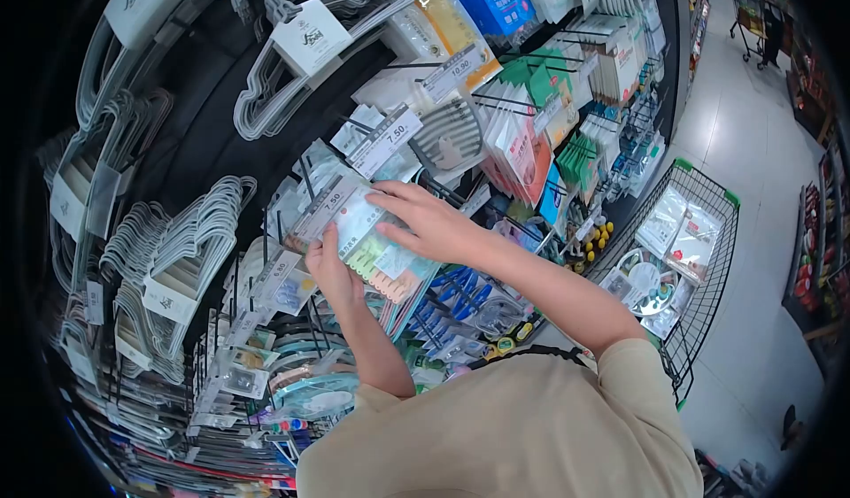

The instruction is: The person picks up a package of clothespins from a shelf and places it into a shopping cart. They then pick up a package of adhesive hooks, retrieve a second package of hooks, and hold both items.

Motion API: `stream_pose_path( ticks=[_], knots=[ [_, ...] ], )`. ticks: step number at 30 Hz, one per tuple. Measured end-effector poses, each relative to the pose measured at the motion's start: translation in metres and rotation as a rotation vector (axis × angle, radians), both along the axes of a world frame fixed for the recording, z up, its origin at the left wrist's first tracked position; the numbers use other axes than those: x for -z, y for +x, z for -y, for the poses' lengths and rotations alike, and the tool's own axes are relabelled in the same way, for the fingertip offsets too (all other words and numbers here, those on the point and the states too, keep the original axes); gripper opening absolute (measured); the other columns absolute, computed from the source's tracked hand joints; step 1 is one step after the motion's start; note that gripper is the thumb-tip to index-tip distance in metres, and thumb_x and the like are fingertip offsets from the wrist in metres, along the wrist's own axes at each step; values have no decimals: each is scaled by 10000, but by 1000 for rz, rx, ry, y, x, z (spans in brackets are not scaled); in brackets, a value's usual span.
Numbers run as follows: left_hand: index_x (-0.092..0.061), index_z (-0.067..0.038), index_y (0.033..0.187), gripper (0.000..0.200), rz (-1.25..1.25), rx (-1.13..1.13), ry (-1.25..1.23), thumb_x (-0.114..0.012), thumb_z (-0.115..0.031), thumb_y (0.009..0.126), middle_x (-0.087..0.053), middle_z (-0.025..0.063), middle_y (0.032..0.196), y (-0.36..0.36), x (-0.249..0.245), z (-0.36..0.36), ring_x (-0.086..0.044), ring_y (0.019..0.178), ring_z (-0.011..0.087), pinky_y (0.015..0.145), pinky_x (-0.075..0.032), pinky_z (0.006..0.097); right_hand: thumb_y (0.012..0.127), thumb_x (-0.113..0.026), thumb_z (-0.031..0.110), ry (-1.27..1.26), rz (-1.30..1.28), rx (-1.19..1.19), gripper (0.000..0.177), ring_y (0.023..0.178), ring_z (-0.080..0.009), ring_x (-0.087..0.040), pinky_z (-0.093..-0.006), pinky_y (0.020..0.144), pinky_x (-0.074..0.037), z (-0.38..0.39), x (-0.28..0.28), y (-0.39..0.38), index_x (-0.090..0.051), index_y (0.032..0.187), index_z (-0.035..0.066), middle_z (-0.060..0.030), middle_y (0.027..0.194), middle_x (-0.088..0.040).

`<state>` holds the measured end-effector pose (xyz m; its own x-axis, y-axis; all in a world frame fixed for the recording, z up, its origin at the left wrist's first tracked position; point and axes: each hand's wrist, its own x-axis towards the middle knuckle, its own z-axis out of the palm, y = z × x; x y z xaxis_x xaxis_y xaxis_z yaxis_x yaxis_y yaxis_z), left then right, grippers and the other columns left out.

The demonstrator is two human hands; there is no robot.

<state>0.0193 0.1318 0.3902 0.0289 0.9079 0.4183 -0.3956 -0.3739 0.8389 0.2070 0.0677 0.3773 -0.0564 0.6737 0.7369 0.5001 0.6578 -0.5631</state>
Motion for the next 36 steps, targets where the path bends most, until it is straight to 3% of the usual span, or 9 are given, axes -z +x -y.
stream_pose_path(
  ticks=[13, 21, 27, 33, 36],
  knots=[
    [-572, 56, 1211, 276, 11, -27, 57, -521, 21, 942, -653, 177, 1148, -7, -2, -2, -671, 1019, 233, 880, -569, 361, 959, -596, 195, 74, -36, -97, 474, 1306, -386, -468, -435, 1084, -397, -14, 0, -4, -507, 1395, 31, -234, 1421, -472],
    [-570, 49, 1200, 265, 39, -116, 28, -523, 17, 941, -635, 181, 1180, 6, -8, 1, -664, 1036, 249, 871, -577, 370, 965, -615, 266, 192, 118, 28, 548, 1289, -403, -464, -468, 1063, -397, -24, 9, -6, -448, 1470, 130, -240, 1423, -446],
    [-584, 41, 1180, 237, 104, -109, 63, -516, -19, 961, -631, 181, 1174, 13, -9, 2, -657, 1042, 251, 863, -582, 363, 932, -647, 315, 267, 196, 109, 550, 1252, -420, -482, -488, 997, -435, -20, 8, -6, -482, 1445, 205, -270, 1373, -453],
    [-569, 39, 1198, 248, 70, -167, 39, -502, -51, 977, -618, 179, 1188, 11, -7, -4, -658, 1036, 252, 857, -585, 366, 902, -665, 365, 307, 279, 247, 536, 1219, -423, -503, -484, 920, -472, -21, 4, -10, -509, 1393, 221, -262, 1325, -470],
    [-567, 44, 1195, 248, 78, -183, 25, -509, -65, 979, -613, 181, 1194, 12, -8, -2, -648, 1049, 259, 870, -571, 364, 909, -646, 403, 264, 281, 271, 523, 1232, -408, -506, -483, 943, -467, -23, 6, -15, -502, 1381, 228, -250, 1358, -461]
  ],
)
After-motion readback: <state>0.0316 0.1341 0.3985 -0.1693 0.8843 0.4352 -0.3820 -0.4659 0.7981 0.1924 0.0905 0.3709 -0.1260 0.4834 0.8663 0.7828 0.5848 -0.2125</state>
